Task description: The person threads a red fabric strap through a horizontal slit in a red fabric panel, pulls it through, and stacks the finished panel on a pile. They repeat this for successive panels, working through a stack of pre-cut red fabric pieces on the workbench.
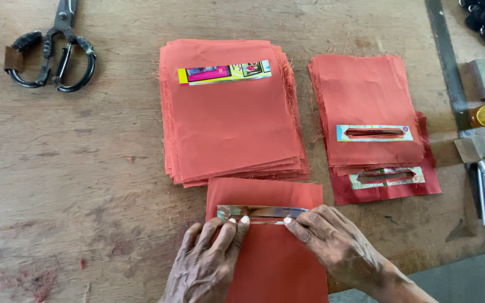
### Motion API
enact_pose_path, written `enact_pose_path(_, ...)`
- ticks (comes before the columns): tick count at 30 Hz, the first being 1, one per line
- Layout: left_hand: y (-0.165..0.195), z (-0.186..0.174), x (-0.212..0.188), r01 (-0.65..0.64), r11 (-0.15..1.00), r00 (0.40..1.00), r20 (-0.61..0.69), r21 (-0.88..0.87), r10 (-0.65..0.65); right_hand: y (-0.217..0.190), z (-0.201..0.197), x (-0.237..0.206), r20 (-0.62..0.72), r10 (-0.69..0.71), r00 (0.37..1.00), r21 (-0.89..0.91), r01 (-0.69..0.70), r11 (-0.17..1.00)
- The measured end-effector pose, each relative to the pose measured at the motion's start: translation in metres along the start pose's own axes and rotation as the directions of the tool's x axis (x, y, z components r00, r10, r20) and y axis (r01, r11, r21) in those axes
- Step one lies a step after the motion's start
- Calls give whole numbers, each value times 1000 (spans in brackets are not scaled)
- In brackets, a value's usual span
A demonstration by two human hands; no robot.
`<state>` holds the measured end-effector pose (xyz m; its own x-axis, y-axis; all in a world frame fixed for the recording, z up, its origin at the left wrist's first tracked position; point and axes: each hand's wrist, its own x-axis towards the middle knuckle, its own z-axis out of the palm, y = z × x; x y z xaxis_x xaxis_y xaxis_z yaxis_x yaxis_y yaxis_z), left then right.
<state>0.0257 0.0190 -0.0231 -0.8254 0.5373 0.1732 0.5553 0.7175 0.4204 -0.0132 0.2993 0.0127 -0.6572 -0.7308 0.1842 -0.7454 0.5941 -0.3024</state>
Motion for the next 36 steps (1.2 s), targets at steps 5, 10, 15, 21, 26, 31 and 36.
enact_pose_path(5, 14, 4, 0, 16, 998, 995, -100, 67, -9, 1, 1, -1, -11, -5, 1000, 23, 5, 1000)
enact_pose_path(10, 29, 36, 18, -114, 964, 990, -112, -240, 90, 3, 1, -2, -43, 6, 999, 50, -4, 999)
enact_pose_path(15, 24, 42, 16, -114, 976, 993, -3, -184, 115, 6, 2, -5, -60, 19, 998, 114, -12, 993)
enact_pose_path(21, 21, 35, 19, -115, 979, 987, 94, -170, 132, 2, 6, -7, -116, -7, 993, 80, 16, 997)
enact_pose_path(26, 20, 31, 22, -122, 978, 983, 118, -167, 143, 0, 6, -6, -99, 39, 994, 68, -32, 997)
enact_pose_path(31, 22, 31, 27, -109, 988, 986, 114, -114, 122, -4, 8, -7, -99, 80, 992, 93, -71, 993)
enact_pose_path(36, 26, 35, 29, -54, 985, 988, 137, -163, 77, -4, 12, -11, -97, 124, 988, 149, -109, 983)
